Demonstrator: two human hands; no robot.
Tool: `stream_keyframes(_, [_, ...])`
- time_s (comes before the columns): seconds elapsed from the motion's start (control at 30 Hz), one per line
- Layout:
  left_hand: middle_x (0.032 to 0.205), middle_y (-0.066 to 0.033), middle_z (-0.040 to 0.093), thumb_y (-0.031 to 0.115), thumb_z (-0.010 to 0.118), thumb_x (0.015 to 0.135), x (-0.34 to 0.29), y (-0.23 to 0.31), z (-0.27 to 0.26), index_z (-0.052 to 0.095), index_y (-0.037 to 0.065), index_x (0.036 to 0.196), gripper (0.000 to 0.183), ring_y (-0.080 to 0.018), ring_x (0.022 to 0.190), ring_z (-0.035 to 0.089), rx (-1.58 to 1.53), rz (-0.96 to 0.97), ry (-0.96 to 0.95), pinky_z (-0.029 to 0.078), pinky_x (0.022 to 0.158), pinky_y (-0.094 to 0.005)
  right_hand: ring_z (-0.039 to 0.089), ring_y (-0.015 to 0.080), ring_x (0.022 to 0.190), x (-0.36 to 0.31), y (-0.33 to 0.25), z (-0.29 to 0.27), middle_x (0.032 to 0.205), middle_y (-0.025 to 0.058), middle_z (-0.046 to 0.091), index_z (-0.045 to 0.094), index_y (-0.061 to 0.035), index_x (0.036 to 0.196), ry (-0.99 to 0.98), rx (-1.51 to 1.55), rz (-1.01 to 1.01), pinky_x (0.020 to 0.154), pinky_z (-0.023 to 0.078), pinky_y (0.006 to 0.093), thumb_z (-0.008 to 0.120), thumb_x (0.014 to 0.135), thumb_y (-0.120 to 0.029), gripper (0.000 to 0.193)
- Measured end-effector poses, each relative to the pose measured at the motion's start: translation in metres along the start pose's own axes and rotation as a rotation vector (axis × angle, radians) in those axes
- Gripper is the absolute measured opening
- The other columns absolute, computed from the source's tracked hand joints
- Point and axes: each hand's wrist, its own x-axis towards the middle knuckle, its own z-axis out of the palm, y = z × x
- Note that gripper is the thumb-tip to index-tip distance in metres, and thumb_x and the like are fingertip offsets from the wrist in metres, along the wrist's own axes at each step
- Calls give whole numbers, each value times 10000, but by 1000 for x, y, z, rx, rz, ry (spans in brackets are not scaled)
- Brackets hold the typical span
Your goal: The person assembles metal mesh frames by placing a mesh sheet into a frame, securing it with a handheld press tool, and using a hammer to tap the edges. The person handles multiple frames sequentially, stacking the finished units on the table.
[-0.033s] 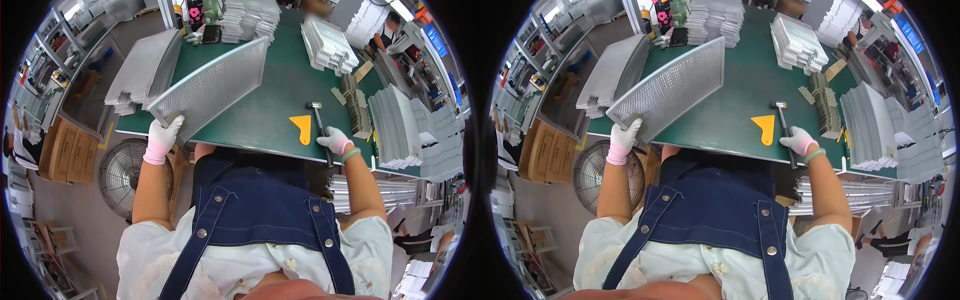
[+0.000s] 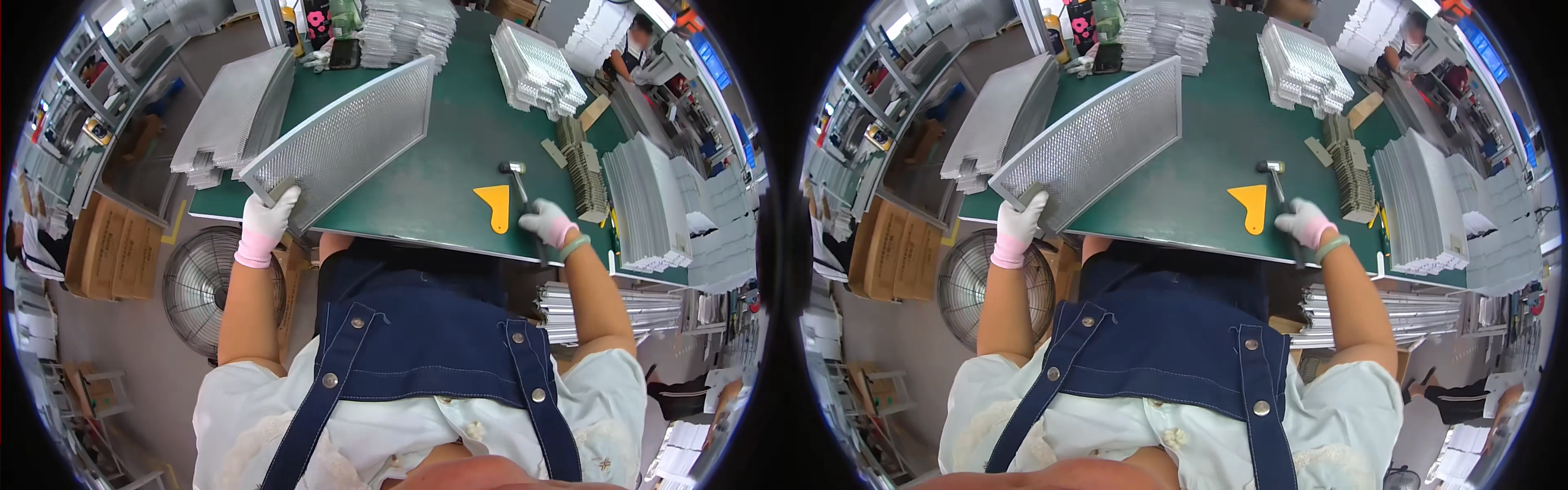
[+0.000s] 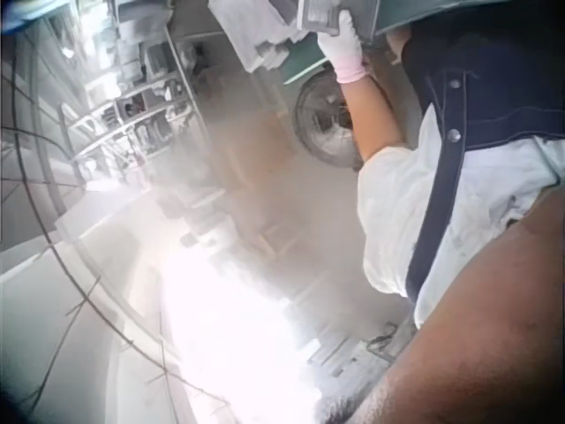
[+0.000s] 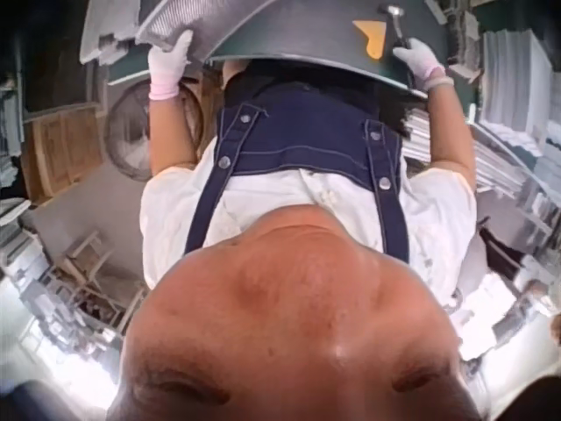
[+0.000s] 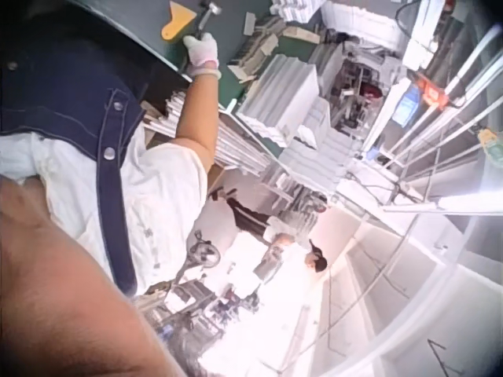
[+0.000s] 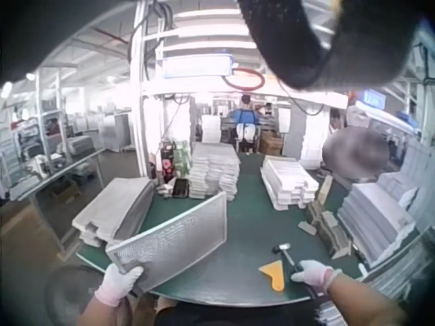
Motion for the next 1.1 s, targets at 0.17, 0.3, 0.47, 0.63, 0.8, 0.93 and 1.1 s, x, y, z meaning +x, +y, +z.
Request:
stream_keyframes(0.17, [786,31,617,205,734,887,2,5,0,694,-33,994,264,-55,712,525,-10,-32,33,456,648,-239,649,297,676,6,-97,-23,761,187,627,519,13,1049,383,120,-219,654,511,408,609,855,-239,331])
stream_keyframes(0.3, [823,15,648,192,729,888,1,7,4,695,-32,993,249,-65,743,560,-34,15,28,477,677,-245,626,412,957,12,-164,-56,961,250,660,538,11,1152,468,-370,-425,849,482,452,592,905,-285,389])
stream_keyframes(0.47, [882,-10,682,168,711,893,-5,14,4,696,-28,1000,224,-86,796,606,17,10,37,501,726,-256,636,197,702,1,-235,-78,741,121,621,553,7,1155,594,118,-460,632,512,342,604,916,-306,396])
stream_keyframes(0.63, [1035,-33,657,150,702,893,-11,-13,27,639,-8,1120,284,-118,916,599,-383,53,17,496,822,-289,622,191,845,19,-224,-58,925,115,646,558,32,1190,627,216,-588,780,502,328,588,941,-356,462])
stream_keyframes(0.8, [1167,-67,593,188,733,884,-7,-52,53,518,11,1293,496,-156,1056,560,-638,-53,-71,469,941,-324,600,173,886,13,-232,-53,970,133,648,559,39,1170,553,286,-732,814,475,306,629,924,-321,443])
stream_keyframes(0.93, [1381,-174,469,140,795,813,15,-4,68,220,-41,1474,895,-246,1240,490,-514,-57,167,389,1065,-387,552,164,685,-28,-270,-86,751,79,599,555,-12,1000,742,105,-783,665,468,308,688,885,-241,289])
stream_keyframes(1.1, [1404,-240,451,395,833,731,59,63,64,372,-61,1418,944,-347,1316,441,103,541,218,357,1098,-423,644,312,738,-66,-305,-109,785,171,633,557,-19,994,757,-297,-960,674,497,368,708,857,-214,282])
